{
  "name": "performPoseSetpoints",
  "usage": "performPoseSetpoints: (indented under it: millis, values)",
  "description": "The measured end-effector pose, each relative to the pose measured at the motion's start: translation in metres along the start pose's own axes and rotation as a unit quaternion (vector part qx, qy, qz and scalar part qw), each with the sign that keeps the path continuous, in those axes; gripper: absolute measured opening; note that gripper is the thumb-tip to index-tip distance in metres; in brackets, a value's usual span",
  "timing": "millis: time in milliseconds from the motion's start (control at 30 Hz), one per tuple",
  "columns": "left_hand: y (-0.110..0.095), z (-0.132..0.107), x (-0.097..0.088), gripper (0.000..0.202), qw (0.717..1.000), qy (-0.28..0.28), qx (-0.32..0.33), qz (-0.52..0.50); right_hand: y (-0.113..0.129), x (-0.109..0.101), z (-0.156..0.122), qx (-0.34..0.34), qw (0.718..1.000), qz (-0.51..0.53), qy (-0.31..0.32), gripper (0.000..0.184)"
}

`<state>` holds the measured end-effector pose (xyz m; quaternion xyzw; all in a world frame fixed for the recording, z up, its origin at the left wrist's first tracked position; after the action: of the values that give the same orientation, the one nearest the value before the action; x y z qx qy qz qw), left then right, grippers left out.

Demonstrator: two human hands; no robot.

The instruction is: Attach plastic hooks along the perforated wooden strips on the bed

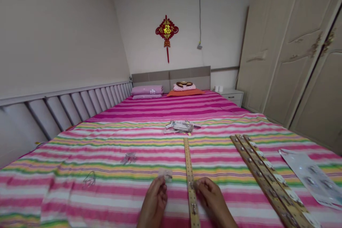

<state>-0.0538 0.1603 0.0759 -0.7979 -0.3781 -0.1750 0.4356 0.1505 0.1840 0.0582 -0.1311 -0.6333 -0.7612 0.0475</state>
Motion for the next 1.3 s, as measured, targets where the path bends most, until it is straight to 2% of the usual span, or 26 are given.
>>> performPoseSetpoints:
  millis: [133, 233, 333, 400, 500, 567, 667, 800, 1000, 1300]
  values:
    - [0.020, -0.012, 0.021, 0.023, 0.999, 0.018, -0.021, 0.018, 0.031, 0.021, -0.014, -0.025, 0.998, -0.031, 0.055, 0.040]
    - [0.021, -0.018, 0.033, 0.029, 0.993, 0.034, 0.013, 0.109, 0.051, 0.019, -0.018, -0.053, 0.997, -0.051, 0.037, 0.037]
    - [0.015, -0.022, 0.043, 0.027, 0.964, 0.062, 0.075, 0.249, 0.067, 0.007, -0.016, -0.110, 0.991, -0.077, 0.004, 0.038]
    - [0.012, -0.025, 0.051, 0.025, 0.936, 0.090, 0.091, 0.327, 0.068, 0.004, -0.014, -0.125, 0.988, -0.084, 0.021, 0.037]
    - [0.013, -0.026, 0.065, 0.020, 0.905, 0.127, 0.081, 0.397, 0.063, 0.004, -0.011, -0.110, 0.989, -0.082, 0.059, 0.035]
    - [0.011, -0.024, 0.075, 0.018, 0.895, 0.139, 0.089, 0.415, 0.063, 0.003, -0.009, -0.113, 0.989, -0.081, 0.055, 0.033]
    - [0.006, -0.014, 0.088, 0.020, 0.895, 0.144, 0.109, 0.407, 0.064, 0.002, 0.000, -0.103, 0.992, -0.064, 0.036, 0.034]
    - [0.004, 0.012, 0.098, 0.029, 0.907, 0.152, 0.124, 0.372, 0.055, 0.002, 0.020, -0.043, 0.999, -0.010, 0.026, 0.038]
    - [0.015, 0.056, 0.091, 0.030, 0.933, 0.119, 0.100, 0.325, 0.024, 0.002, 0.048, 0.003, 0.999, 0.036, 0.015, 0.035]
    - [0.028, 0.098, 0.079, 0.021, 0.938, 0.076, 0.106, 0.322, -0.019, -0.004, 0.063, 0.030, 0.999, 0.029, -0.017, 0.025]
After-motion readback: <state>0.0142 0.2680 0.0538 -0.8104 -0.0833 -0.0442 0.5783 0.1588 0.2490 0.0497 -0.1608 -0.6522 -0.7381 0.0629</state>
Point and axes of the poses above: each hand's wrist, its own z-axis towards the middle knuckle, its own x-axis out of the palm, y = z × x, the point moved 6 cm from there along z, towards the middle knuckle, and after that the axes turned 12 degrees about -x, right-handed, at the moved point
